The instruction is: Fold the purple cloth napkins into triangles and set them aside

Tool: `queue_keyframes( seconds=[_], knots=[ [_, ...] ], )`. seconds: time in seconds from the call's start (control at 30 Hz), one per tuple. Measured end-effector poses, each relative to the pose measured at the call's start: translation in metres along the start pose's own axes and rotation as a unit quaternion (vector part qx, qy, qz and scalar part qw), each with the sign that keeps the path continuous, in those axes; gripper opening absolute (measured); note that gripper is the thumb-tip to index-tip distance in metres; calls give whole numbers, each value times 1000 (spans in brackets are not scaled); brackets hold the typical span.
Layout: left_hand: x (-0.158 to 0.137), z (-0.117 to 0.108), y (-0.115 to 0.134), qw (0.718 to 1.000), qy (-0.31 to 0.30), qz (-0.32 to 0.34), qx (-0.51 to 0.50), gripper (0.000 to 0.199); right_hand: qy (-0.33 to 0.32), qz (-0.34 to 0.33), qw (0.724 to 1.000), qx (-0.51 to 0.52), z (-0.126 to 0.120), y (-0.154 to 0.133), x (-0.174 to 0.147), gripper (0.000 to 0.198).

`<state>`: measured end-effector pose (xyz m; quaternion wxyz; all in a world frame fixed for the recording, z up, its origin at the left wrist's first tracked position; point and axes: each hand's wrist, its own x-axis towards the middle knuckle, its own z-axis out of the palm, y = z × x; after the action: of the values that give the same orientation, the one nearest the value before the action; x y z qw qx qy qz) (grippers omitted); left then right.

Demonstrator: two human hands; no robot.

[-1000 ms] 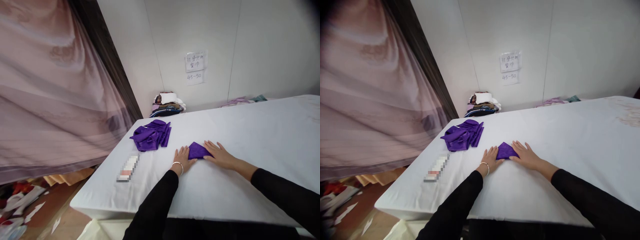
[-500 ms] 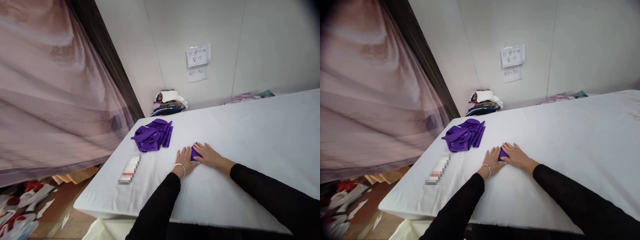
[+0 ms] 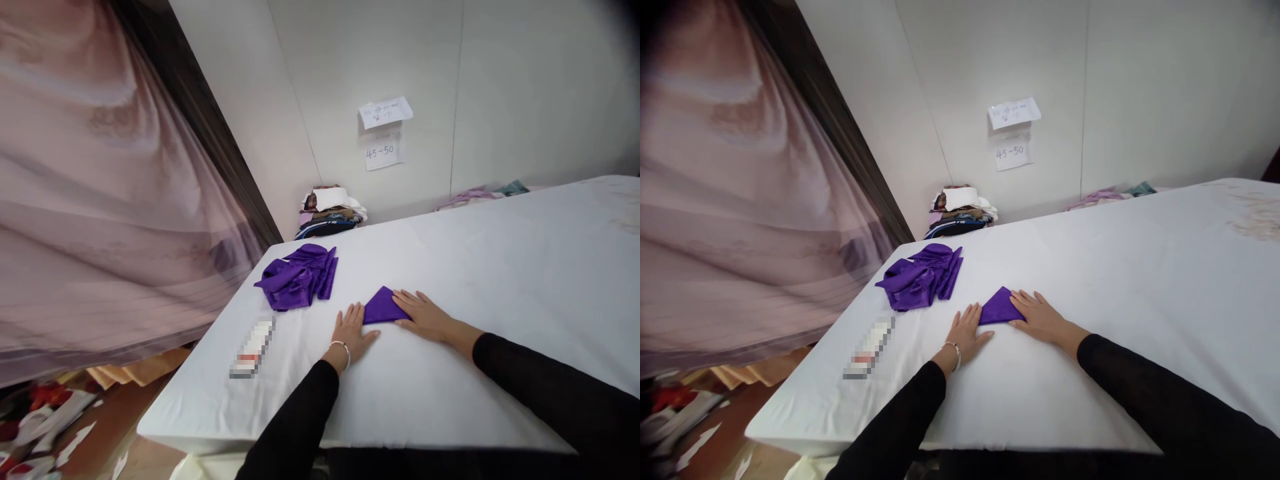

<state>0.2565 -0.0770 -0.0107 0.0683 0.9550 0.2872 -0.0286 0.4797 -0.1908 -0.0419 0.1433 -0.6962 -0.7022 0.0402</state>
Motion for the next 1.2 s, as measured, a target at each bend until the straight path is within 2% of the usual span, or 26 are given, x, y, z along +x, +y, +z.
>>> queue_keyframes(
  seconds=[0.1, 0.2, 0.3, 0.4, 0.5, 0.83, 0.97, 1.2],
  knots=[
    [-5, -9, -9, 999, -23, -37, -17, 79, 5, 6, 1000, 4, 0, 0, -3, 69],
    [8, -17, 1, 998, -2, -62, -20, 81, 8, 8, 1000, 4, -1, -2, -3, 69],
    [33, -16, 32, 999, 37, -2, -5, 76, 5, 12, 1000, 5, -2, -3, -3, 70],
    [55, -7, 64, 996, 48, 77, -6, 70, 2, 9, 1000, 10, -4, -3, -3, 67],
    [62, 2, 74, 995, 32, 91, -13, 71, 3, 3, 1000, 18, -5, -3, -4, 66],
    [42, 2, 32, 998, 23, 51, 19, 82, 1, 10, 1000, 10, -7, -4, -5, 69],
    [30, 3, 18, 999, 26, 28, 27, 80, 1, 13, 1000, 12, -8, -4, -6, 70],
    [14, 2, 7, 1000, 4, 10, 27, 81, -17, 17, 999, 24, -11, -1, -9, 71]
  ],
)
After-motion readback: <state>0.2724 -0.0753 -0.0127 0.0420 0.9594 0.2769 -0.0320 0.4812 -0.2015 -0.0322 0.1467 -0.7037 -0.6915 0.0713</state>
